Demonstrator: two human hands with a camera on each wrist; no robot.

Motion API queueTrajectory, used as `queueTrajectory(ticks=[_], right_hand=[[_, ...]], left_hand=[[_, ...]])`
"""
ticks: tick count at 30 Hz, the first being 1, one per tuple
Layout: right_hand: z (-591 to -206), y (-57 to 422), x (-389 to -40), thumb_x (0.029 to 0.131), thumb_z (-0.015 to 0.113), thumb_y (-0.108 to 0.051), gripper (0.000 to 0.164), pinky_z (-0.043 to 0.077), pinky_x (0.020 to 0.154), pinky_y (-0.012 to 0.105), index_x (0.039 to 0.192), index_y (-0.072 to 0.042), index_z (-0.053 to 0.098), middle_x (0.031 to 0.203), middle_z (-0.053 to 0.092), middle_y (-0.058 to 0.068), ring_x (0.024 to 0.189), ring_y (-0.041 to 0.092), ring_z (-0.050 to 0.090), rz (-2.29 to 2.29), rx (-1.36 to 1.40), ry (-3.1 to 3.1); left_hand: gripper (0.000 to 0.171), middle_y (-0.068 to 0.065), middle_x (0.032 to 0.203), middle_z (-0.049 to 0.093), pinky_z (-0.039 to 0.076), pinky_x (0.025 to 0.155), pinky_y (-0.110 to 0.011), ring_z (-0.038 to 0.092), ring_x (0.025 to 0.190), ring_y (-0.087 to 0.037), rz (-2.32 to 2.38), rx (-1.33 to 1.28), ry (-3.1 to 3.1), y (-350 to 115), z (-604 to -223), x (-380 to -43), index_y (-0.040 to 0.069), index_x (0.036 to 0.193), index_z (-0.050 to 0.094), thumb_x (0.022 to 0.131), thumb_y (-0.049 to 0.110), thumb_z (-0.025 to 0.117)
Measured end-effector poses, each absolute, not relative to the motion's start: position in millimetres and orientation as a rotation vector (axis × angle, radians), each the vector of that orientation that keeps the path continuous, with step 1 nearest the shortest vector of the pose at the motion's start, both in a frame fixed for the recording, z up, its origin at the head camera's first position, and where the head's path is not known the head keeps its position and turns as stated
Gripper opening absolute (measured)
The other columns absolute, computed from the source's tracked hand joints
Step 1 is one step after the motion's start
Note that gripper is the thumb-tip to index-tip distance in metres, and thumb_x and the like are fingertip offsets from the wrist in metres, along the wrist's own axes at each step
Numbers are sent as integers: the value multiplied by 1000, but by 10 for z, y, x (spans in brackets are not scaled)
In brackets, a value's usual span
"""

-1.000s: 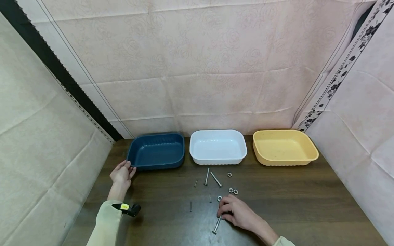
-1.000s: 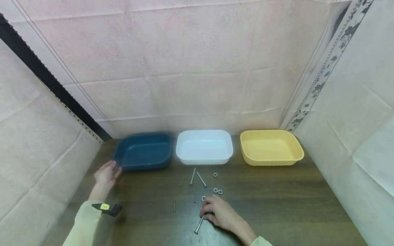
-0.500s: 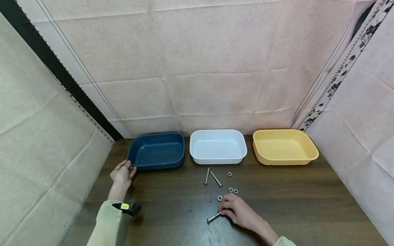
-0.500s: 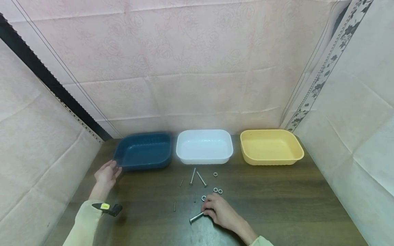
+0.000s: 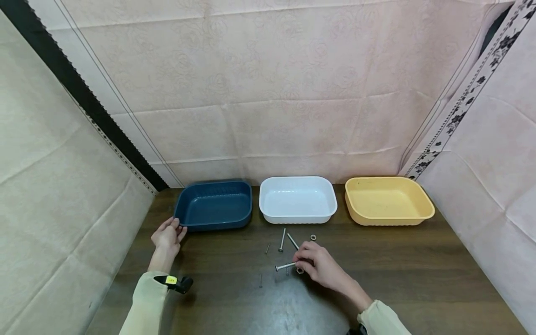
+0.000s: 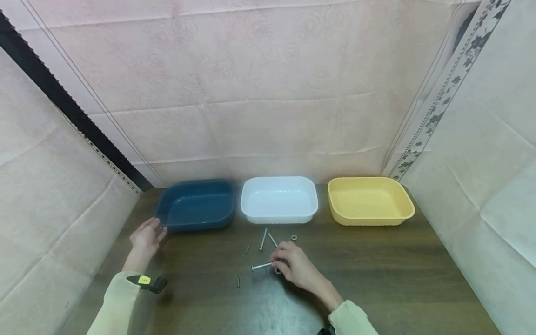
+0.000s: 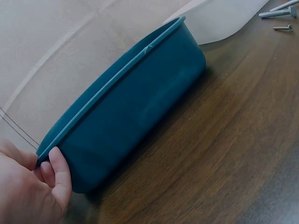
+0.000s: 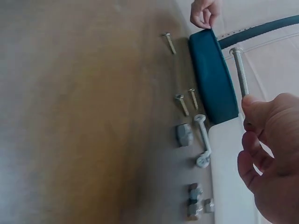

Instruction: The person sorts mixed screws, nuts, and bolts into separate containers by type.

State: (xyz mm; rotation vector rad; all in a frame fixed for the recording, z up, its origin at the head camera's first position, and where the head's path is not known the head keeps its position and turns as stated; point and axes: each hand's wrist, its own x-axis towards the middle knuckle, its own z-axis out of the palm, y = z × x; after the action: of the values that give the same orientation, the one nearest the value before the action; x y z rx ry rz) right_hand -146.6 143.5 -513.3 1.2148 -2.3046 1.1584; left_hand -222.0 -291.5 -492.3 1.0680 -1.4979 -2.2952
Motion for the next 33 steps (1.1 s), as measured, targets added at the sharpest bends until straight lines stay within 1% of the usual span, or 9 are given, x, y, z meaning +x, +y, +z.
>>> queueTrajectory(ticks=[5, 9, 12, 18, 22, 25, 30, 33], right_hand=[[-5043, 1331, -1579, 84, 75, 6, 16, 48, 67, 25, 89, -9, 72, 89, 61, -4, 81, 12, 54, 1187, 1194, -2305], [-4951, 1226, -1661, 85, 74, 5, 14, 49, 65, 33, 89, -8, 71, 89, 62, -2, 80, 15, 55, 1218, 1174, -2314], [-4887, 1148, -1726, 87, 74, 5, 11, 51, 64, 33, 89, -6, 72, 89, 61, -3, 80, 14, 54, 1243, 1151, -2343], [-4802, 955, -1883, 91, 70, 1, 8, 53, 64, 36, 93, -7, 72, 90, 61, -4, 77, 10, 53, 1274, 1097, -2416], [-4788, 793, -2000, 92, 70, 0, 6, 50, 64, 28, 93, -5, 73, 89, 61, -2, 77, 11, 53, 1287, 1049, -2416], [-4766, 658, -2086, 92, 71, -2, 4, 48, 66, 28, 93, -4, 74, 88, 61, -2, 78, 14, 53, 1275, 990, -2431], [-4776, 426, -2249, 92, 71, -2, 4, 50, 71, 31, 92, -3, 75, 85, 61, 1, 78, 18, 56, 1209, 927, -2444], [-4806, 302, -2333, 92, 71, -5, 5, 49, 72, 34, 93, -4, 75, 86, 62, 2, 78, 19, 57, 1128, 891, -2463]], left_hand=[[43, -5, 114, 50, 56, 81, -21, 53, 93, -13, -2305, 1041, -1496, -2918, -4927, -2207, 8, 145, 50, 103, 12, 55], [43, -4, 112, 50, 56, 79, -20, 53, 88, -11, -2309, 1020, -1492, -2923, -4935, -2203, 7, 145, 49, 102, 10, 55], [44, -4, 111, 51, 56, 78, -20, 54, 88, -11, -2316, 1013, -1494, -2920, -4929, -2197, 7, 146, 49, 102, 9, 55], [47, -5, 111, 51, 56, 79, -20, 54, 90, -11, -2319, 1016, -1502, -2919, -4923, -2201, 7, 148, 47, 102, 10, 56], [48, -5, 113, 50, 56, 79, -20, 53, 91, -12, -2321, 1018, -1504, -2923, -4907, -2206, 7, 149, 46, 102, 10, 55], [47, -5, 114, 50, 56, 80, -20, 53, 91, -12, -2323, 1013, -1507, -2923, -4895, -2206, 7, 149, 46, 102, 10, 55], [46, -6, 114, 50, 55, 81, -21, 54, 93, -12, -2316, 1014, -1517, -2923, -4894, -2199, 7, 148, 47, 102, 11, 55], [45, -6, 112, 51, 55, 81, -21, 54, 92, -12, -2301, 1035, -1514, -2916, -4900, -2195, 8, 146, 49, 102, 11, 56]])
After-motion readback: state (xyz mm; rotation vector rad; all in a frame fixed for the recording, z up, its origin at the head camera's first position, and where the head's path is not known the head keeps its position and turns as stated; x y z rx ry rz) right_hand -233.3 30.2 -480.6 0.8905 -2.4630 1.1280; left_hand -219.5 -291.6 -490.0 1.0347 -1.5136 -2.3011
